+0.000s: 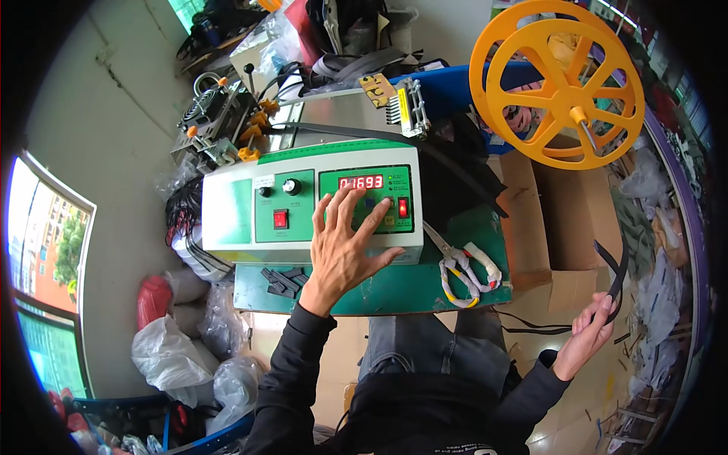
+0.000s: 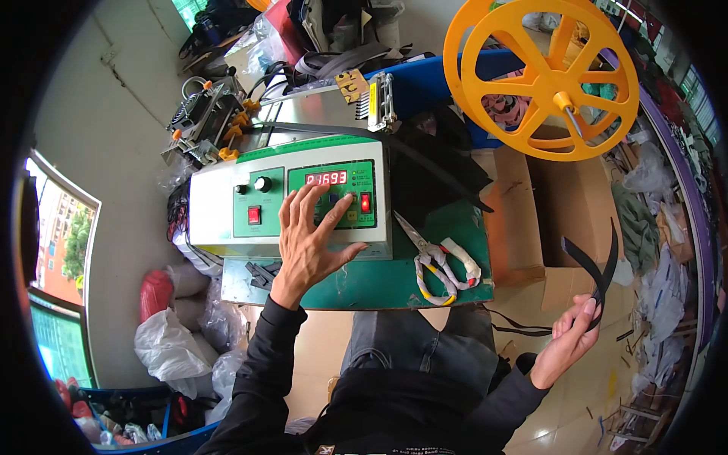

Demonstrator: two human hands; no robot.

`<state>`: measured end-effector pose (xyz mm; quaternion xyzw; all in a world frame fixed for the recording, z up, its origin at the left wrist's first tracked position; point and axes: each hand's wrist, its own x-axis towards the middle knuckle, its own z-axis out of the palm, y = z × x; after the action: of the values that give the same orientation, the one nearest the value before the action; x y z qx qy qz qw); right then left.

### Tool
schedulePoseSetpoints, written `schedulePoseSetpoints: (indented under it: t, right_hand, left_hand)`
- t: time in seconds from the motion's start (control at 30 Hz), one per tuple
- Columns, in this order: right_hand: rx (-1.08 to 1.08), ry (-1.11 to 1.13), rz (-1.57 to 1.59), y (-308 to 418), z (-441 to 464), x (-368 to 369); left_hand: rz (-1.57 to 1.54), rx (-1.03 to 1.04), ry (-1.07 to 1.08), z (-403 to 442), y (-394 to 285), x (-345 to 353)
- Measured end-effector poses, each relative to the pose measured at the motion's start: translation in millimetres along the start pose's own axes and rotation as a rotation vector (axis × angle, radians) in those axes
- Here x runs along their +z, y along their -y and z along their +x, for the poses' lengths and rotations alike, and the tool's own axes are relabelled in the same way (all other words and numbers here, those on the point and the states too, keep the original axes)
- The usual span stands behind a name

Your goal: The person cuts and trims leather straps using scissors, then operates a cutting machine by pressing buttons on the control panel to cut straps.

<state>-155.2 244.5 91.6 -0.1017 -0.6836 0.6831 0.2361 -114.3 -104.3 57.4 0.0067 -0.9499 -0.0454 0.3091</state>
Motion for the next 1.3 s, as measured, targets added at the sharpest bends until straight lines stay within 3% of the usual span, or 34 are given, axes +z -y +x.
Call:
schedulePoseSetpoints:
  t: [0.53,0.77,0.93,1.1,1.3]
  right_hand:
    - [0.100,0.151,0.000,-21,1,21]
    - [-0.028,0.653,-0.042,-11,9,114]
    - [-0.139,0.817,-0.065,-14,26,183]
    - [-0.263,0.861,-0.361,-48,36,229]
    - [-0.268,0.873,-0.554,-20,19,224]
  left_hand:
    - [0.013,-0.009,0.004,2,-3,-4]
    - [0.011,-0.006,0.011,2,-2,-4]
    - [-0.012,-0.027,0.022,3,-3,-9]
    - [-0.030,-0.029,0.016,3,-2,-9]
    - [-0.025,-0.038,0.025,2,0,-4]
